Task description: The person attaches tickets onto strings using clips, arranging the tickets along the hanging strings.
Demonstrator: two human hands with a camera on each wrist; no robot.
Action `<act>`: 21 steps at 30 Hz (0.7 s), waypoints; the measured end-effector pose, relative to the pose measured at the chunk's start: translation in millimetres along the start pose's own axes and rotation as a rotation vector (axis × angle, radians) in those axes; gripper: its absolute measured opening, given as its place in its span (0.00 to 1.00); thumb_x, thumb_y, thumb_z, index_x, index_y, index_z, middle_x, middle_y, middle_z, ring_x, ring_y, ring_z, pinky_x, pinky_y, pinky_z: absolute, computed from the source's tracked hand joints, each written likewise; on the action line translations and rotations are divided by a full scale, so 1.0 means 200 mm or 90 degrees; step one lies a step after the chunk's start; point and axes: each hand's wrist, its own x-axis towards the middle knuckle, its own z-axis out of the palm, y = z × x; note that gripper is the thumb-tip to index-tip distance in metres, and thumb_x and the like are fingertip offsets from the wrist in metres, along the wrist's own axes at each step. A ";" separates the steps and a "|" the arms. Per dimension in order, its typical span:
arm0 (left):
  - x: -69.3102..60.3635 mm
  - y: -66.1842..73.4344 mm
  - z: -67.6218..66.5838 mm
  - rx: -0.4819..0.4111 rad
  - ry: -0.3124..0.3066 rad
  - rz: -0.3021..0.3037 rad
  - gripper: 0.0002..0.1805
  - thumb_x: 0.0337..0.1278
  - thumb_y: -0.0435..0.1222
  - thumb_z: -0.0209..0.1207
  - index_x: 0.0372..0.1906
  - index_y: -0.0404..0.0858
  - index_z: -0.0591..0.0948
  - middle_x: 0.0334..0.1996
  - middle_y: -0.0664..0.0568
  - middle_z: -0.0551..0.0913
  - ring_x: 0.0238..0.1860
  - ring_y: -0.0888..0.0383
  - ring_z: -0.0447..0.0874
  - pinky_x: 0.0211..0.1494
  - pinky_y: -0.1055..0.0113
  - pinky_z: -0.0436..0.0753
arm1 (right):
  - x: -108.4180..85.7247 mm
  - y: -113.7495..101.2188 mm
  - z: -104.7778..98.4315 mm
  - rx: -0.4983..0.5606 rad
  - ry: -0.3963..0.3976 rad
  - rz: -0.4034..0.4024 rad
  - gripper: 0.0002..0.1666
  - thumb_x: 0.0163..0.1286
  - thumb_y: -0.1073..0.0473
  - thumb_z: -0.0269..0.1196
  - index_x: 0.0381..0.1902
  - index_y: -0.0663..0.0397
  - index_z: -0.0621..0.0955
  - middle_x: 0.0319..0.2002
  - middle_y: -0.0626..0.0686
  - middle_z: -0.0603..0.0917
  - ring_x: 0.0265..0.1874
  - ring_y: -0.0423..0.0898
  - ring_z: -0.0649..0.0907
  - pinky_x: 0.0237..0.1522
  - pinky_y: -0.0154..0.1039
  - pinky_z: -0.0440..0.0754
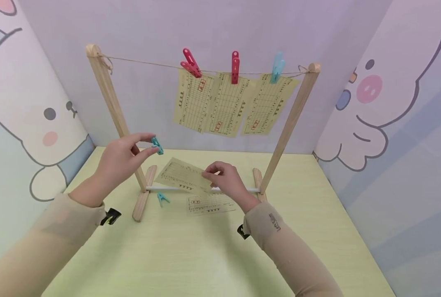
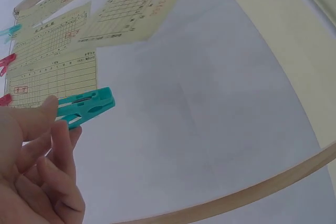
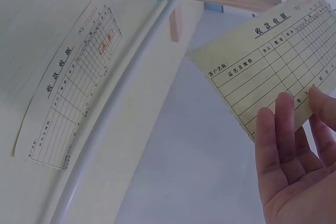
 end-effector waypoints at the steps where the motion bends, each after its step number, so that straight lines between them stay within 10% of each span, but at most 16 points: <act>1: 0.01 0.00 -0.01 0.001 0.007 0.006 0.20 0.61 0.40 0.66 0.57 0.39 0.82 0.49 0.48 0.88 0.17 0.62 0.68 0.18 0.70 0.63 | 0.00 -0.01 0.00 0.004 0.002 0.001 0.11 0.69 0.56 0.65 0.41 0.59 0.83 0.37 0.52 0.84 0.26 0.44 0.82 0.38 0.43 0.85; 21: 0.14 0.10 -0.16 0.039 0.040 0.071 0.19 0.61 0.38 0.66 0.56 0.38 0.83 0.48 0.48 0.88 0.16 0.59 0.68 0.18 0.68 0.63 | 0.02 -0.21 -0.01 0.153 0.010 0.005 0.10 0.69 0.62 0.64 0.41 0.65 0.81 0.32 0.45 0.83 0.25 0.41 0.83 0.35 0.36 0.85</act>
